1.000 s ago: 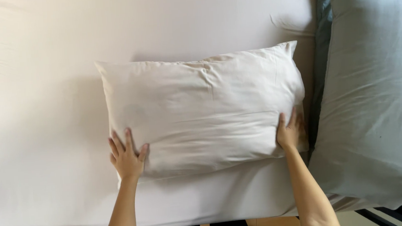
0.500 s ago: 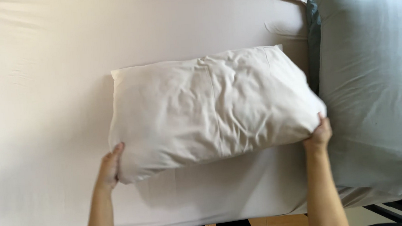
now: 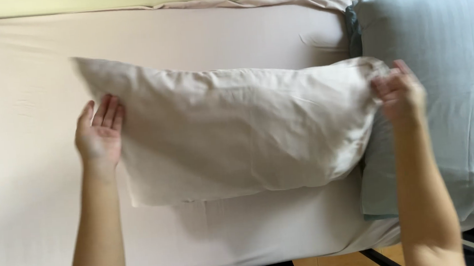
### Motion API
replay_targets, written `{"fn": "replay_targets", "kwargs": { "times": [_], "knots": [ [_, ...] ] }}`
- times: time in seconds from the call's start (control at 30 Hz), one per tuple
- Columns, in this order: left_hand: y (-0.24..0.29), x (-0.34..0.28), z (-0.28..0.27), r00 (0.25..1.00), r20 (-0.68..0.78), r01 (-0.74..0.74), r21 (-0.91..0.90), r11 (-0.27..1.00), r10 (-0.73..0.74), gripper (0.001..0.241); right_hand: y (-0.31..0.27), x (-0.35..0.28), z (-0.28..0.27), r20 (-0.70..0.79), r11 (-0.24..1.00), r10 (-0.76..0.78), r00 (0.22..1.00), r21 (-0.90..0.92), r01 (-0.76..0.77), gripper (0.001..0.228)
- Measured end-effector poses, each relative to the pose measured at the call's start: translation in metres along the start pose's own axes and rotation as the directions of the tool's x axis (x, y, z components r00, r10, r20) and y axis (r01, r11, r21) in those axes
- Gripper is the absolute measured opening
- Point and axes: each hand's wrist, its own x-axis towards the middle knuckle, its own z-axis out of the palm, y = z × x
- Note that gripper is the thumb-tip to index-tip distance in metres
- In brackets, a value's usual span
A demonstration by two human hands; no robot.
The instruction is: The person smooths a white fitted sheet over a mattress, then uses a duster to clean the sheet surface. They place several pillows on the bed, including gray and white ones, and arrange them neatly.
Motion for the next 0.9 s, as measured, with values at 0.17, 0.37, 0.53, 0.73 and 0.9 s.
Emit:
{"fn": "replay_targets", "kwargs": {
  "times": [0.17, 0.37, 0.53, 0.73, 0.9],
  "knots": [
    [-0.107, 0.004, -0.049, 0.932, 0.271, -0.303, 0.947, 0.105, 0.241, 0.050, 0.181, -0.012, -0.035, 0.227, 0.277, -0.275, 0.934, -0.912, 0.303, 0.062],
    [-0.153, -0.039, -0.024, 0.972, 0.234, -0.194, 0.732, -0.653, -0.026, 0.075, 0.157, -0.118, 0.048, -0.224, 0.205, -0.038, 0.974, -0.955, -0.212, 0.067],
    [-0.134, -0.044, -0.066, 0.999, -0.044, 0.031, 0.766, -0.642, -0.004, 0.094, 0.203, -0.122, -0.040, -0.353, 0.104, -0.056, 0.934, -0.932, -0.346, 0.056],
    [-0.141, -0.035, -0.065, 0.975, -0.213, 0.200, 0.744, -0.637, 0.058, 0.103, 0.206, -0.098, -0.046, -0.341, 0.114, -0.186, 0.922, -0.939, -0.324, 0.048],
    [-0.204, -0.022, -0.031, 0.984, 0.024, 0.104, 0.735, -0.671, 0.178, 0.097, 0.200, -0.090, 0.062, 0.153, -0.074, -0.675, 0.722, -0.987, 0.140, 0.038]
  ]
}}
